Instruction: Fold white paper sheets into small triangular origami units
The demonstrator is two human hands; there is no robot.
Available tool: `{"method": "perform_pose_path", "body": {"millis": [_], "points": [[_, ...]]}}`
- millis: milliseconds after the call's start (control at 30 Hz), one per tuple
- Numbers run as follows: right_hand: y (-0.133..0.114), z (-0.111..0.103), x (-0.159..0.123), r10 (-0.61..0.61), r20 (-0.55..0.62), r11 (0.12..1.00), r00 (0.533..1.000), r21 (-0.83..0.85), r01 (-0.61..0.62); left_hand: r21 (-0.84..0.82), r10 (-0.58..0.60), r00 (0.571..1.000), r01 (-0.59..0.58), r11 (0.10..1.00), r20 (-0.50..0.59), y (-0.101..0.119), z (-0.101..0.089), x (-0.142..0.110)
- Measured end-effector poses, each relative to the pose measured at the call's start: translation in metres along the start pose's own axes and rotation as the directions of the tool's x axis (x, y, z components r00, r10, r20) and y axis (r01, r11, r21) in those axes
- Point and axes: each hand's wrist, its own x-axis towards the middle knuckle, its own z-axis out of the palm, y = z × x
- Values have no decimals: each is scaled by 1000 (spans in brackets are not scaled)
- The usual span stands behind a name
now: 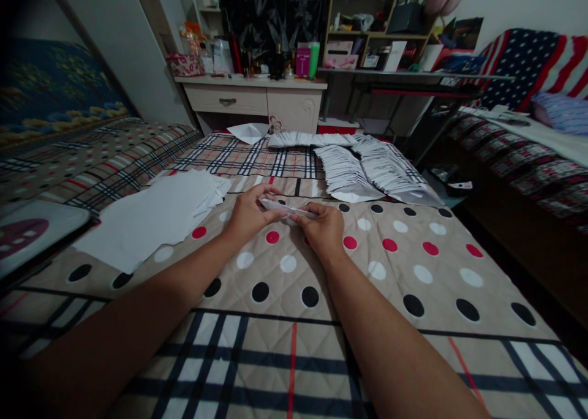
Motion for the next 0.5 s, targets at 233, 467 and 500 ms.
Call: {"method": "perform_pose_path", "body": {"millis": [233,467,500], "points": [[-2,-1,-1,-6,-39,999,999,-46,4,-133,8,1000,-11,991,-22,-4,0,4],[0,-1,-1,-55,-69,997,996,-52,52,-30,72,994,-75,997,-77,-11,-2,5],[1,0,0,-55,-70,998,996,-41,52,-36,60,994,-63,997,-86,-11,-2,5]]}}
